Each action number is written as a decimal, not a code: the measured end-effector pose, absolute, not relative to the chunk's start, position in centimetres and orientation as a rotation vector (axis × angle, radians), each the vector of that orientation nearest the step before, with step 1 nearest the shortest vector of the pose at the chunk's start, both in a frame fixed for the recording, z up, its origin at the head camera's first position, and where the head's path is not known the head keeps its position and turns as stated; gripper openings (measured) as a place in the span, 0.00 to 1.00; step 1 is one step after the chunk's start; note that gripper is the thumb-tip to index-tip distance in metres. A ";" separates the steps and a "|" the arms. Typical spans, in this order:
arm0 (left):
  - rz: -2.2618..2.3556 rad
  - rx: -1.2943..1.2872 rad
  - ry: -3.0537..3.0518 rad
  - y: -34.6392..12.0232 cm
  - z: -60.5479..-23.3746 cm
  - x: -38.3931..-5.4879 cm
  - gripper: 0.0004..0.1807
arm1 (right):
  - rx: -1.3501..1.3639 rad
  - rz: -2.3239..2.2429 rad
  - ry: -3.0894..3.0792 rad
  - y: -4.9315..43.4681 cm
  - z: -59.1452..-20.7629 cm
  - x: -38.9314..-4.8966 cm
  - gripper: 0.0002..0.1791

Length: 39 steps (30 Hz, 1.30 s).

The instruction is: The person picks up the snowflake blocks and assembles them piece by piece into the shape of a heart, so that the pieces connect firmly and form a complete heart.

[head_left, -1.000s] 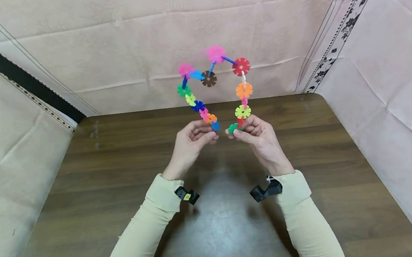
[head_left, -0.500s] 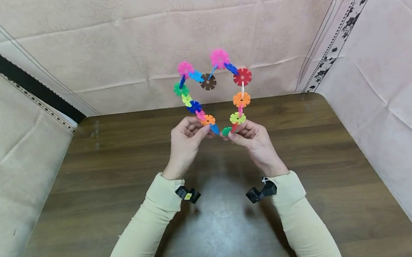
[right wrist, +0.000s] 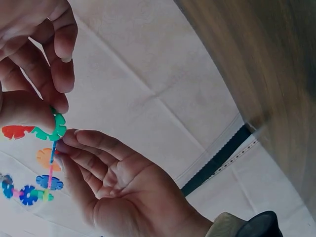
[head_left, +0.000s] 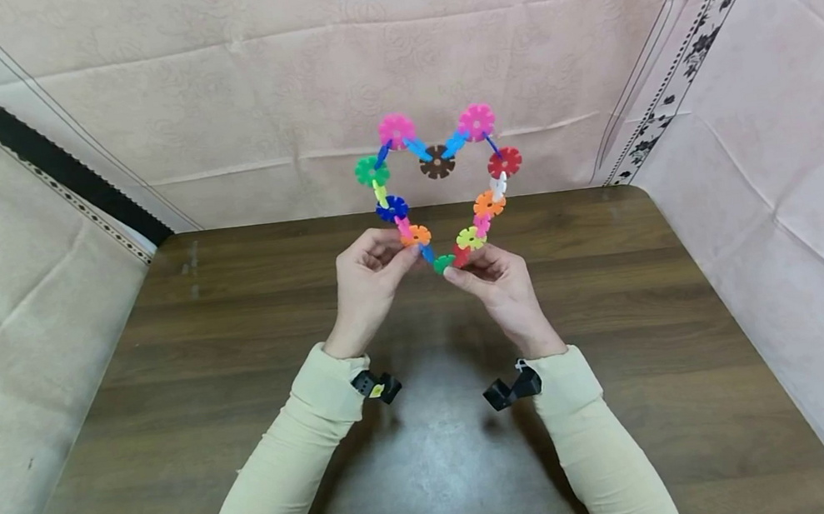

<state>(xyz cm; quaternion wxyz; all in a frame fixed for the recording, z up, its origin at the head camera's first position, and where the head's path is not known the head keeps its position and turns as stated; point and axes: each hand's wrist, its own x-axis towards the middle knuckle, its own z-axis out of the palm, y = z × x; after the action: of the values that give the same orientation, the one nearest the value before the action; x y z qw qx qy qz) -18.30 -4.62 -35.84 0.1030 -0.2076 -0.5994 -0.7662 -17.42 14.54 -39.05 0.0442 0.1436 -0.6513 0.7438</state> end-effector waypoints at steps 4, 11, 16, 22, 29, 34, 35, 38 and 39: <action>-2.286 -0.583 -1.770 -4.7 -35.8 -18.3 0.11 | 0.459 2.266 -1.965 14.4 -39.0 -17.5 0.10; -2.322 -0.564 -1.773 -4.6 -35.6 -18.3 0.09 | 0.448 2.263 -1.967 14.4 -39.0 -17.5 0.10; -2.331 -0.556 -1.780 -4.5 -35.5 -18.2 0.09 | 0.464 2.249 -1.974 14.4 -38.9 -17.5 0.10; -2.313 -0.568 -1.799 -4.5 -35.4 -18.1 0.09 | 0.467 2.242 -1.948 14.4 -39.0 -17.5 0.10; -2.334 -0.569 -1.820 -4.6 -35.5 -18.1 0.09 | 0.463 2.260 -1.879 14.3 -39.1 -17.5 0.10; -2.312 -0.584 -1.878 -4.5 -35.5 -18.0 0.09 | 0.450 2.247 -1.889 14.3 -39.1 -17.5 0.09; -2.305 -0.586 -1.889 -4.5 -35.4 -18.0 0.09 | 0.447 2.244 -1.895 14.4 -39.1 -17.4 0.09; -2.296 -0.577 -1.910 -4.5 -35.4 -18.0 0.10 | 0.446 2.225 -1.918 14.4 -39.0 -17.4 0.09; -2.291 -0.575 -1.916 -4.6 -35.4 -18.0 0.10 | 0.444 2.218 -1.924 14.5 -39.0 -17.4 0.09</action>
<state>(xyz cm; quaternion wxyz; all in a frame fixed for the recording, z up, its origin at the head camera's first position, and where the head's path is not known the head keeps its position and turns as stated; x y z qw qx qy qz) -18.03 -4.57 -35.41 0.0500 -0.1888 -0.6292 -0.7523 -17.40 14.46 -38.99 0.0860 0.1490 -0.6456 0.7440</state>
